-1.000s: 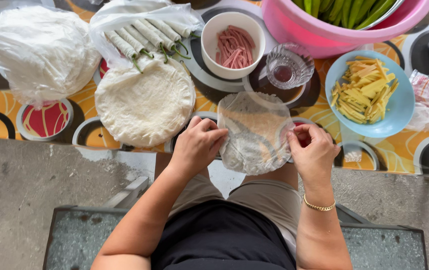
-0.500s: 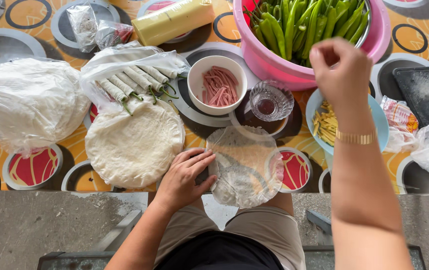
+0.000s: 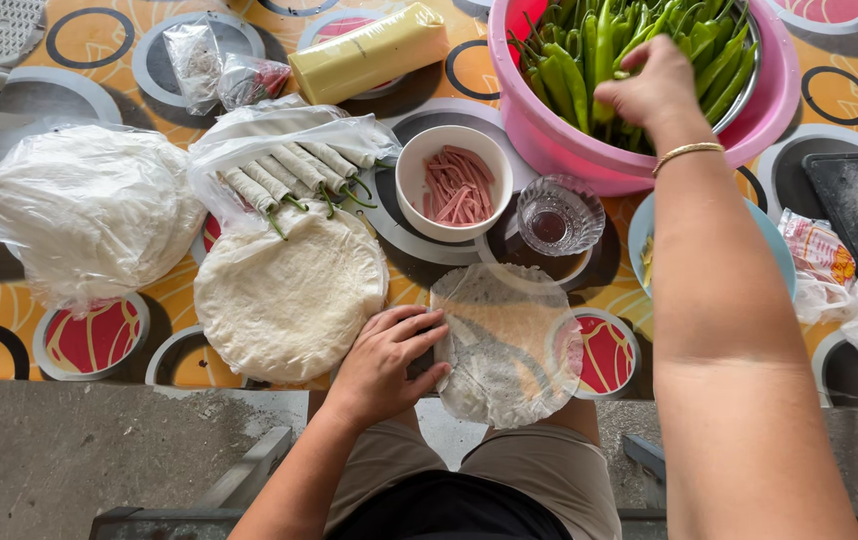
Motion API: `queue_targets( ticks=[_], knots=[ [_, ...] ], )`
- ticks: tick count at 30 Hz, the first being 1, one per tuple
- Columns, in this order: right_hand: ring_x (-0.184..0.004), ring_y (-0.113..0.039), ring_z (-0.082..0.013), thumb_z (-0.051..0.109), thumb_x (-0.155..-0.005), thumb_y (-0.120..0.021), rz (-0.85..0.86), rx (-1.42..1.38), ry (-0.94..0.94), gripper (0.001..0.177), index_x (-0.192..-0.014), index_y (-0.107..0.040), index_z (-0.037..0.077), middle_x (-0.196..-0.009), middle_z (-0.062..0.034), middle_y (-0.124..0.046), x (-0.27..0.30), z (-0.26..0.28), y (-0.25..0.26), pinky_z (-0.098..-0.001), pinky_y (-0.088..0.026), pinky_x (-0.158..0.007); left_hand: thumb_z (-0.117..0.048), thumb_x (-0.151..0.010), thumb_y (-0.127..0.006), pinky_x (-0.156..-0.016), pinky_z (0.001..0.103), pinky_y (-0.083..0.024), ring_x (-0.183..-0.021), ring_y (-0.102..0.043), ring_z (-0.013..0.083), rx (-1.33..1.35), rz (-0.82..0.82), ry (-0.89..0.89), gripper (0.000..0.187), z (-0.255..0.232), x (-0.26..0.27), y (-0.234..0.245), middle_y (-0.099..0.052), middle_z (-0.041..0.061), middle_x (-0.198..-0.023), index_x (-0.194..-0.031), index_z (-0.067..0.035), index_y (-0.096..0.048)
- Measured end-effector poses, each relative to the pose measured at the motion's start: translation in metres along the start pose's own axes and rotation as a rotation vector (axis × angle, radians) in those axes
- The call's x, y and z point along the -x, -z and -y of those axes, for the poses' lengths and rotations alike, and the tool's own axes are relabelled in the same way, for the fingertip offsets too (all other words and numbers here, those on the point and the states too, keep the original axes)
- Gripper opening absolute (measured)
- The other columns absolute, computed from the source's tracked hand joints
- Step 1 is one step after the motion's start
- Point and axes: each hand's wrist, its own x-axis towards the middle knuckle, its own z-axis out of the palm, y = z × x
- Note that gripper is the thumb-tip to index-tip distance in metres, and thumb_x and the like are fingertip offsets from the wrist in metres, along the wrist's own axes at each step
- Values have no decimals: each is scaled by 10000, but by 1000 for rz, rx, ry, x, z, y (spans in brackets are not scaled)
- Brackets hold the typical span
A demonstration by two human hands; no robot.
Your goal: The person prepares food by wrapping ingredients into thin sheets of dough, including a long green pepper, meat slices, and yellow strips, then rolling the dough into a cylinder.
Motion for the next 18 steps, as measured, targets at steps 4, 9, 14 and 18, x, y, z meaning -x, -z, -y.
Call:
queue_targets(
  ticks=[4,9,14,18],
  knots=[
    [-770,-720,-65,76,-885,-814,39,-561,198,272,-1138,-715,77,-966,-7,-748,11,4,26,-256,-586,-620,-325,-843,-777,-1120,437,-397,-1328,-534,272,-14,-19,-26,456,2,1,0,-651,39,-1383,-1236,-99,-725],
    [-755,-674,-123,8,-988,-724,-2,-708,470,72,-1042,-682,-15,-925,-85,-726,53,5,65,-259,-561,-678,-315,-833,-780,-1109,439,-402,-1313,-540,280,-4,-26,-37,451,0,1,0,-652,45,-1378,-1223,-95,-727],
    [-827,-718,-217,46,-1085,-587,156,-1053,371,162,-1226,-658,8,-995,-154,-724,121,25,89,-346,-604,-758,-310,-830,-788,-1109,442,-411,-1308,-550,286,-4,-42,-46,451,2,2,-1,-658,52,-1364,-1221,-94,-728],
    [-788,-752,-286,138,-965,-419,387,-1431,1,312,-1146,-627,-7,-923,-216,-734,179,29,84,-380,-648,-768,-302,-814,-812,-1106,445,-415,-1306,-555,287,14,-49,-46,501,4,3,-2,-665,59,-1371,-1263,-107,-702]
  ],
)
